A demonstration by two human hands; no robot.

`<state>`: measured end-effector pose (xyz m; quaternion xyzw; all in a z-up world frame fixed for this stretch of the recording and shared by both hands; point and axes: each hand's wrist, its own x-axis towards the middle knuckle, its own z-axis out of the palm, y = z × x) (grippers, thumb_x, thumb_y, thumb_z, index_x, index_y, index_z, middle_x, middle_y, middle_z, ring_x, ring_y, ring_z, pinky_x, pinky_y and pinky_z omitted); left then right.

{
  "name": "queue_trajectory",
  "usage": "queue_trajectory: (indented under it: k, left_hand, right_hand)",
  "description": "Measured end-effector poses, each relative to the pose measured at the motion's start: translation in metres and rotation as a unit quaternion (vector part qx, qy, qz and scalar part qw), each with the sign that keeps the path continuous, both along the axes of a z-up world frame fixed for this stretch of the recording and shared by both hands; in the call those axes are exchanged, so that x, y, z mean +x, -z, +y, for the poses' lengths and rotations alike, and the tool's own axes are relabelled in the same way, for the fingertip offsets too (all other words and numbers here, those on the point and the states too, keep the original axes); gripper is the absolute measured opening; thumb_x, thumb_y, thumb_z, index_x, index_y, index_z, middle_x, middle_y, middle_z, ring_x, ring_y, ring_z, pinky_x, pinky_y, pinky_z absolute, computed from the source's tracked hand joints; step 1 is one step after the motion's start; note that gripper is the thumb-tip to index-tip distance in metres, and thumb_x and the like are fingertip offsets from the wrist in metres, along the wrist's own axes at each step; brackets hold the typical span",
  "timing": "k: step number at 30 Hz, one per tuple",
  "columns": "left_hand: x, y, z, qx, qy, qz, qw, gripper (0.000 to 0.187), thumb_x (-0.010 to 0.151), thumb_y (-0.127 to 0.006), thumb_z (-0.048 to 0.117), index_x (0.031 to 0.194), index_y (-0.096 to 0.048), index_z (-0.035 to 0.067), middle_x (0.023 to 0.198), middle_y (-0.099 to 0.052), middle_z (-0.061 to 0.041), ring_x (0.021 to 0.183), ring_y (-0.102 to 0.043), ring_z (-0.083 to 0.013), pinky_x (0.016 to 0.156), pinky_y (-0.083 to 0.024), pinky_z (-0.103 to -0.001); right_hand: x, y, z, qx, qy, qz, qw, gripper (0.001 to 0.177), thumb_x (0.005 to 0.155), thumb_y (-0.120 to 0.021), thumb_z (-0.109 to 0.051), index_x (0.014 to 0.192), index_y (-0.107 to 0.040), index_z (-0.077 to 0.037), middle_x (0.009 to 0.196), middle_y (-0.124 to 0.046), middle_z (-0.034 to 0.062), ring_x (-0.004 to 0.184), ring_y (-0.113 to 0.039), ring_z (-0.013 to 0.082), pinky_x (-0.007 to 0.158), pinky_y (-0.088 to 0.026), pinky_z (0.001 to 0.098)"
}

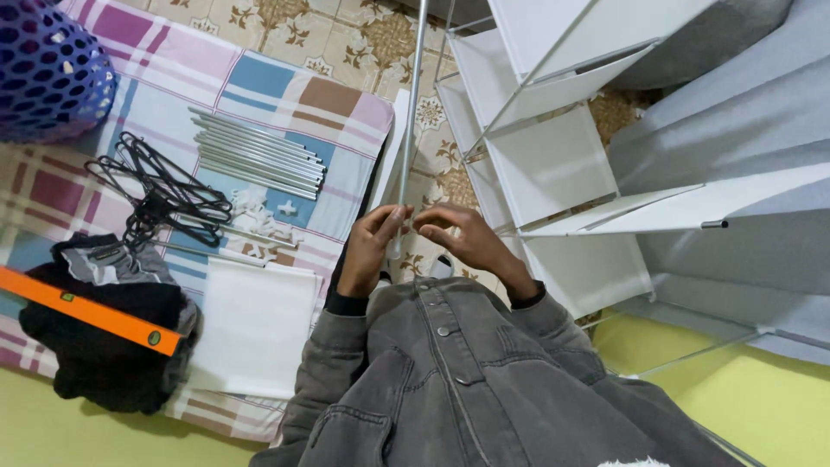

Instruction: The person attaches plastic connectors onto metal rods and slides the rods through fabric sheets by hand to assemble a storage rack.

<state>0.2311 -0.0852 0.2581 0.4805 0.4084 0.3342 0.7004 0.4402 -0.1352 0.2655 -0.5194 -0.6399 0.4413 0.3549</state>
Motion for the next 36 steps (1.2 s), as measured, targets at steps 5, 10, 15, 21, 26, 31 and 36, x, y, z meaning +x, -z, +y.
queue_trajectory:
  k: [5, 10, 15, 21, 26, 31, 36]
  left_hand:
    - [0.019, 0.005, -0.016, -0.02, -0.002, -0.037, 0.999, 0.038, 0.1, -0.067, 0.029, 0.121, -0.07, -0.002, 0.112, -0.073, -0.007, 0.103, -0.067, -0.0144, 0.09, -0.053, -0.027]
    - [0.013, 0.03, -0.025, -0.074, -0.018, -0.074, 0.994, 0.04, 0.101, -0.067, 0.032, 0.126, -0.068, 0.0, 0.116, -0.071, -0.008, 0.107, -0.067, -0.0146, 0.093, -0.056, -0.029]
    - [0.013, 0.063, -0.019, -0.077, -0.025, -0.105, 0.991, 0.04, 0.103, -0.063, 0.035, 0.126, -0.068, 0.003, 0.116, -0.07, -0.006, 0.1, -0.065, -0.013, 0.086, -0.055, -0.028]
    - [-0.007, 0.115, 0.003, -0.144, -0.088, -0.111, 0.979, 0.043, 0.111, -0.057, 0.037, 0.131, -0.067, 0.001, 0.11, -0.066, -0.011, 0.094, -0.061, -0.0171, 0.083, -0.054, -0.032]
    - [-0.074, 0.203, 0.026, -0.201, -0.173, -0.086, 0.96, 0.043, 0.104, -0.058, 0.037, 0.132, -0.062, 0.005, 0.124, -0.07, -0.01, 0.109, -0.07, -0.0176, 0.091, -0.059, -0.033]
    - [-0.104, 0.357, 0.104, -0.193, -0.396, -0.04, 0.897, 0.04, 0.099, -0.067, 0.031, 0.128, -0.064, 0.004, 0.122, -0.071, -0.009, 0.108, -0.07, -0.0175, 0.089, -0.058, -0.033]
    - [-0.114, 0.427, 0.189, -0.113, -0.506, 0.135, 0.845, 0.039, 0.088, -0.082, 0.03, 0.11, -0.072, -0.002, 0.097, -0.078, -0.008, 0.089, -0.073, -0.0195, 0.079, -0.059, -0.031]
  right_hand:
    - [-0.007, 0.018, -0.008, -0.089, -0.046, 0.076, 0.992, 0.05, 0.102, -0.063, -0.044, 0.128, -0.063, -0.001, 0.113, -0.071, 0.0111, 0.105, -0.07, 0.0178, 0.09, -0.057, 0.0342]
    - [-0.019, 0.017, -0.008, -0.145, -0.042, 0.139, 0.979, 0.05, 0.097, -0.066, -0.036, 0.131, -0.06, 0.0, 0.113, -0.069, 0.0067, 0.102, -0.066, 0.0161, 0.085, -0.056, 0.0322]
    - [-0.041, 0.048, -0.004, -0.159, -0.007, 0.114, 0.981, 0.042, 0.098, -0.063, -0.023, 0.131, -0.055, 0.002, 0.103, -0.065, 0.0068, 0.093, -0.063, 0.0148, 0.08, -0.053, 0.031]
    - [-0.054, 0.061, 0.028, -0.229, 0.068, 0.168, 0.957, 0.026, 0.109, -0.052, -0.027, 0.115, -0.056, -0.002, 0.093, -0.06, 0.0058, 0.079, -0.055, 0.0109, 0.068, -0.045, 0.0254]
    - [-0.072, 0.058, 0.065, -0.334, 0.162, 0.136, 0.919, 0.023, 0.108, -0.048, -0.031, 0.103, -0.051, -0.009, 0.082, -0.054, 0.003, 0.062, -0.041, 0.0077, 0.054, -0.033, 0.0229]
    - [-0.098, 0.073, 0.107, -0.37, 0.227, 0.081, 0.897, 0.021, 0.104, -0.054, -0.03, 0.103, -0.054, -0.01, 0.089, -0.056, -0.0001, 0.067, -0.042, 0.0052, 0.056, -0.035, 0.0218]
    - [-0.108, 0.067, 0.122, -0.391, 0.25, 0.035, 0.885, 0.028, 0.107, -0.056, -0.035, 0.1, -0.051, -0.008, 0.086, -0.053, 0.0009, 0.067, -0.044, 0.0074, 0.054, -0.038, 0.0241]
